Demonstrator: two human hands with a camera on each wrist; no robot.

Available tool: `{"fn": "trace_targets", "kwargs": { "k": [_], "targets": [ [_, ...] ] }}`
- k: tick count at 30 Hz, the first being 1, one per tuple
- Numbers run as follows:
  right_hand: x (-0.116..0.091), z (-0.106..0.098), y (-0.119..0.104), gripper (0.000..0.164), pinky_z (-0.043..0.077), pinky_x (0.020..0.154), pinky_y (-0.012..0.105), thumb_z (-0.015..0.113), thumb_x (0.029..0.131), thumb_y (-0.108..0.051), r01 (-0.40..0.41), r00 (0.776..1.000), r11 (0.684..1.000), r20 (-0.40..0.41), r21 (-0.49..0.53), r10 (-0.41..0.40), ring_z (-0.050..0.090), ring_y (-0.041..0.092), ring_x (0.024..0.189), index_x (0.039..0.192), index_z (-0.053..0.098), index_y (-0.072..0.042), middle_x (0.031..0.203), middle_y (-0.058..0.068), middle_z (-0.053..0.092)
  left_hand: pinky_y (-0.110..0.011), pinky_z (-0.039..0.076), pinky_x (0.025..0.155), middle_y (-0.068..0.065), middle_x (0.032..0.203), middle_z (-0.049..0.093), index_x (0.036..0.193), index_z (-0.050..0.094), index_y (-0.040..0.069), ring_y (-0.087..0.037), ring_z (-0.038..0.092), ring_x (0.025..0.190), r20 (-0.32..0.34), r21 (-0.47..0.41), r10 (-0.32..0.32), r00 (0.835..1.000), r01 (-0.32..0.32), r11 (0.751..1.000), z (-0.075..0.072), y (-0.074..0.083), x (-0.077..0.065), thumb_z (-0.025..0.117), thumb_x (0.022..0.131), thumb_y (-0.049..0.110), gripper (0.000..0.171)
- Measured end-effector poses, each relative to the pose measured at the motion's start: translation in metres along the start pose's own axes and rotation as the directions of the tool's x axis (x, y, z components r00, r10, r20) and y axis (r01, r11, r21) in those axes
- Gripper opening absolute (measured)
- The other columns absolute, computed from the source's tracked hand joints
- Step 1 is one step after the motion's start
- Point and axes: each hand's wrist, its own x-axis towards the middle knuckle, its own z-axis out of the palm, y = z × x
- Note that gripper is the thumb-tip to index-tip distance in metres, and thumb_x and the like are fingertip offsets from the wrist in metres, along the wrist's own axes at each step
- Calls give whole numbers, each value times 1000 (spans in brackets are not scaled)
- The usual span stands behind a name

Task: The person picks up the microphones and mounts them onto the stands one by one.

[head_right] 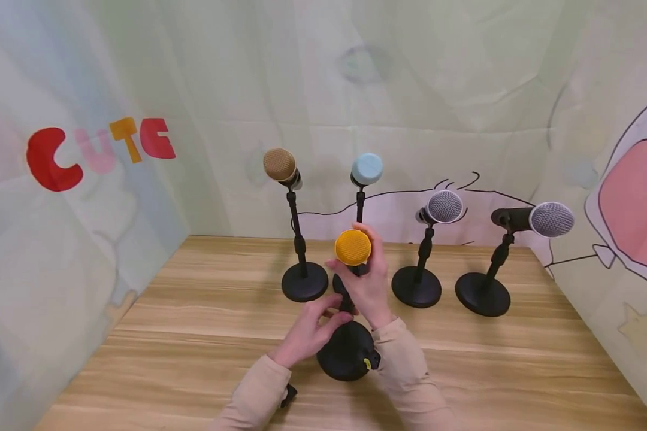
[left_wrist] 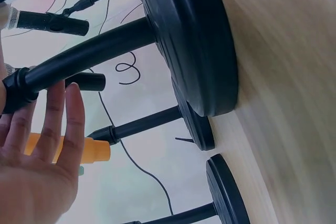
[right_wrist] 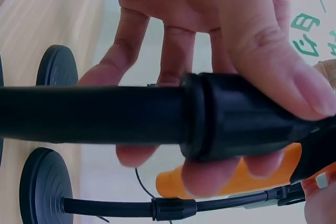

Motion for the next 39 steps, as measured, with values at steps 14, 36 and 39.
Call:
{"fn": "trace_targets", "kwargs": {
  "k": [14, 36, 39],
  "targets": [
    [2, -9, 5, 75, 41, 106, 18, 78, 69, 15, -39, 979, 993, 195, -110, 60, 54, 5, 115, 131, 37, 12, 124, 0, 56, -19, 58, 76, -13, 101, 76, 113, 67, 3, -23, 73, 88, 11, 2, -10, 1000, 10, 1000, -1, -2, 0, 64, 98, 13, 18],
    [1, -6, 15, 54, 45, 97, 19, 71, 70, 9, -40, 998, 982, 42, -186, 48, 56, 9, 98, 119, 48, 10, 105, 24, 59, -20, 58, 76, -14, 103, 76, 114, 66, 1, -25, 74, 90, 17, -12, 5, 1000, -5, 1000, 3, -2, 1, 62, 99, 14, 20],
    [0, -6, 15, 52, 46, 95, 19, 71, 70, 8, -64, 997, 979, 30, -195, 71, 57, 9, 95, 117, 50, 10, 103, 24, 60, -20, 58, 77, -13, 103, 76, 114, 67, 1, -24, 74, 90, 19, -14, 0, 1000, 0, 1000, 3, -3, 1, 62, 99, 14, 20]
  ]
}}
